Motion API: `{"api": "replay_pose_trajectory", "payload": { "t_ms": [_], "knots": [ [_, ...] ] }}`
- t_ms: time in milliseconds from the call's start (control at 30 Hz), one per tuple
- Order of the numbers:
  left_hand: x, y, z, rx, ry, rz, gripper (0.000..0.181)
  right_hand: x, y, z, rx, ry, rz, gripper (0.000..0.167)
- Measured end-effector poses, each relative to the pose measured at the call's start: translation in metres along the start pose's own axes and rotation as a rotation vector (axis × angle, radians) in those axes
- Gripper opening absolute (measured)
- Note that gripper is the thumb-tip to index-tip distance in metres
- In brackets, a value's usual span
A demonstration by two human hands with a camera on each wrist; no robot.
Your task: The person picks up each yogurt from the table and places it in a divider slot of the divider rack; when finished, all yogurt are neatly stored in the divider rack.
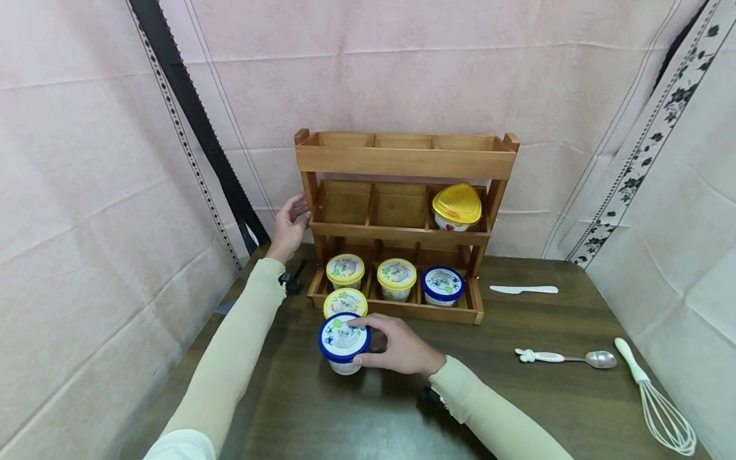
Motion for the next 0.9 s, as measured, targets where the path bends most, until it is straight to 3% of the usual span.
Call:
{"api": "replay_pose_trajectory", "payload": {
  "t_ms": [267,600,900],
  "knots": [
    [0.001,0.0,0.001,0.001,0.005,-0.014,0.048,-0.02,0.025,-0.004,0.064,0.081,0.094,0.061],
    [-0.002,0.001,0.0,-0.004,0.02,0.002,0.047,-0.036,0.053,-0.007,0.096,0.062,0.145,0.063],
    [-0.002,0.0,0.0,-0.006,0.013,0.007,0.048,-0.051,0.088,-0.013,0.178,0.042,0.177,0.063]
  ]
}}
Point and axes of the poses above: each hand's wrist, its own z-axis away from the middle knuckle, its own y-axis out of the back of the hand, x = y × z, the point moved 6 cm from there along -z, towards the middle knuckle, and after that the axes turned 12 degrees about y, right-handed, at the moved point
